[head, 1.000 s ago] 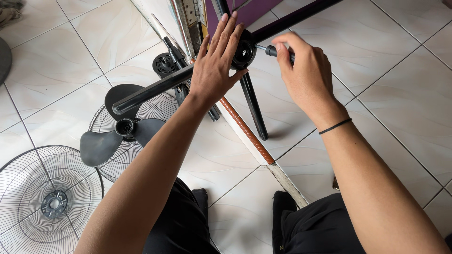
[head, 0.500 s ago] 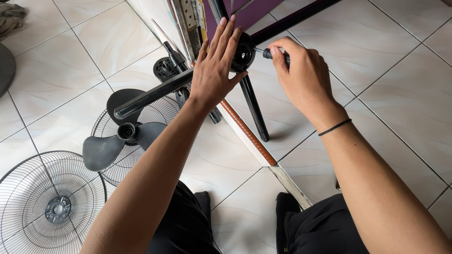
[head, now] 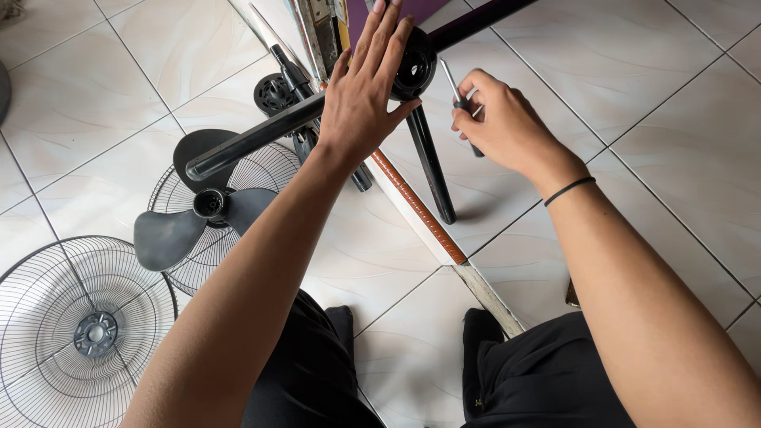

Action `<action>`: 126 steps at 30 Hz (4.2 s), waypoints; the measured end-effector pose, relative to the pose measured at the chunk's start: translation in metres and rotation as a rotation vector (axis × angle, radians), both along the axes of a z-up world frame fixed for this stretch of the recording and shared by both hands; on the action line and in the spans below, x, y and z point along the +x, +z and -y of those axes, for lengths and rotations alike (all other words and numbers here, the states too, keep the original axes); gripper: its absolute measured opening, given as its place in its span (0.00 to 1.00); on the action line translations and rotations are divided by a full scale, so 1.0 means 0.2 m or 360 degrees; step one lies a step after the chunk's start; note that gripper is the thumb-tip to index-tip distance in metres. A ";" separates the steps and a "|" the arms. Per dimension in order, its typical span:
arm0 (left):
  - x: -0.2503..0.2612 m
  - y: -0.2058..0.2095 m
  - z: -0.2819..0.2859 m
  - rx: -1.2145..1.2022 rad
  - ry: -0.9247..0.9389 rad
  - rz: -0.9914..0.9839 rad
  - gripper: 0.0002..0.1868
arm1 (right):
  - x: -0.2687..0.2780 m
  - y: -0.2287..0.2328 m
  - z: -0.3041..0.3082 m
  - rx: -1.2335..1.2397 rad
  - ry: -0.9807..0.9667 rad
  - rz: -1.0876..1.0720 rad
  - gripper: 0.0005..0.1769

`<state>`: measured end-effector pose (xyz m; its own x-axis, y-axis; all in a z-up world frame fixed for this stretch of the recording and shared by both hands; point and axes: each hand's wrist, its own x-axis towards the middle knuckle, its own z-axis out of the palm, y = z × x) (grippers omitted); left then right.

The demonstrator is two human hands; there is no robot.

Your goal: The person assembles the base of an electric fan by inserting a metal pole into a black plastic hub and securing it with a screwdriver. The person tightens the screw multiple times to stabilize the connection.

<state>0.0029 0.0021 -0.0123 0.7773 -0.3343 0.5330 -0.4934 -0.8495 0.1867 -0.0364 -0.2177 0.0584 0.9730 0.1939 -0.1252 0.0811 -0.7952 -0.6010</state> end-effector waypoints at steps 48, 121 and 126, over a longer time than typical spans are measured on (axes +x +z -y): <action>0.01 0.00 0.00 0.0022 0.0011 0.0020 0.60 | 0.08 -0.33 -0.13 -0.0307 0.0202 -0.0340 0.31; -0.23 0.26 0.08 -0.0453 0.0066 -0.0563 0.59 | 0.07 -0.02 0.07 -0.0476 0.0198 0.1017 0.25; -0.20 0.22 0.07 -0.0433 0.0088 -0.0432 0.59 | 0.06 -0.01 0.06 -0.0387 0.0166 0.1011 0.32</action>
